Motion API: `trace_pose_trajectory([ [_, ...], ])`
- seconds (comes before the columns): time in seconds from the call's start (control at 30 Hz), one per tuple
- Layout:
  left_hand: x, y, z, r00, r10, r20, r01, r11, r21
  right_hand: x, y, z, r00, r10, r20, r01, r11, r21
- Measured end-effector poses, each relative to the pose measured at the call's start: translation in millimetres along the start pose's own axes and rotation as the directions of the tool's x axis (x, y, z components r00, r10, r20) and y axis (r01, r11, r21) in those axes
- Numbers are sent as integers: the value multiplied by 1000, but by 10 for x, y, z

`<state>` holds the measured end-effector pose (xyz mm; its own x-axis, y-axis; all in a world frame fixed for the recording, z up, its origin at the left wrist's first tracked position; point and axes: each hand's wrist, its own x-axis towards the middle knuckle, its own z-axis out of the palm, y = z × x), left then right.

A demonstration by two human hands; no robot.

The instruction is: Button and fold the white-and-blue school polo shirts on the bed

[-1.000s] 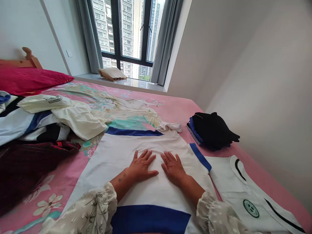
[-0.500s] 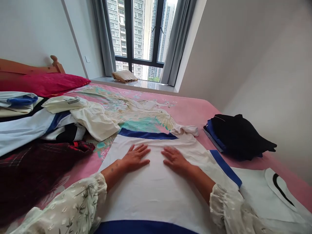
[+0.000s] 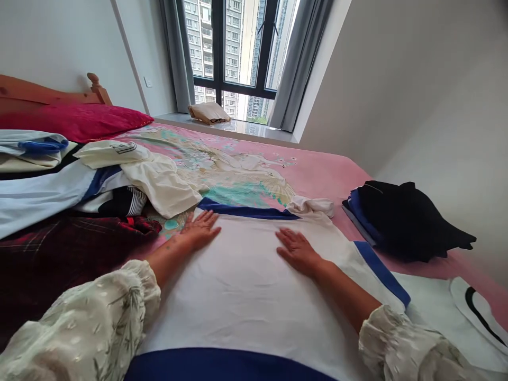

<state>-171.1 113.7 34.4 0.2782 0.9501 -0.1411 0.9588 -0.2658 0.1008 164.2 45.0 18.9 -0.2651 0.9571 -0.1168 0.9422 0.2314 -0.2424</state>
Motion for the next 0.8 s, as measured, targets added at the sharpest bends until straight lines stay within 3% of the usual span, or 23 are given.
trace_pose_trajectory([
  [0.07, 20, -45, -113, 983, -181, -44, 182, 983, 14, -3, 176, -104, 953, 301, -27, -301, 954, 3],
  [0.13, -7, 81, -169, 985, -150, -83, 151, 989, 7, -10, 179, -181, 901, 431, -53, -431, 902, 17],
  [0.2, -110, 374, -103, 993, 47, -113, -50, 998, -23, -61, -53, -138, 933, 352, -73, -352, 936, 21],
  [0.27, -273, 701, 60, 952, 281, -124, -290, 955, -64, -168, -390, 17, 980, 175, -99, -173, 985, 28],
  [0.33, -443, 890, 230, 910, 403, -101, -412, 906, -101, -312, -616, 176, 990, 25, -135, -22, 999, 26],
  [0.43, -581, 778, 328, 913, 407, -30, -407, 904, -130, -512, -496, 208, 995, 5, -104, -4, 1000, 13],
  [0.5, -568, 592, 258, 945, 324, 29, -319, 940, -120, -590, -220, 104, 986, 148, -75, -149, 989, -5],
  [0.57, -512, 540, 136, 977, 202, 65, -196, 976, -91, -611, -8, 5, 936, 338, -96, -341, 940, -13],
  [0.63, -469, 731, 50, 987, 158, 42, -154, 984, -93, -582, 15, -16, 892, 427, -147, -431, 902, 4],
  [0.67, -462, 908, 41, 981, 193, 11, -190, 975, -112, -557, -38, 5, 897, 407, -170, -411, 911, 12],
  [0.8, -518, 1642, 206, 884, 464, -58, -466, 866, -180, -520, -212, 139, 972, 153, -177, -155, 988, 5],
])
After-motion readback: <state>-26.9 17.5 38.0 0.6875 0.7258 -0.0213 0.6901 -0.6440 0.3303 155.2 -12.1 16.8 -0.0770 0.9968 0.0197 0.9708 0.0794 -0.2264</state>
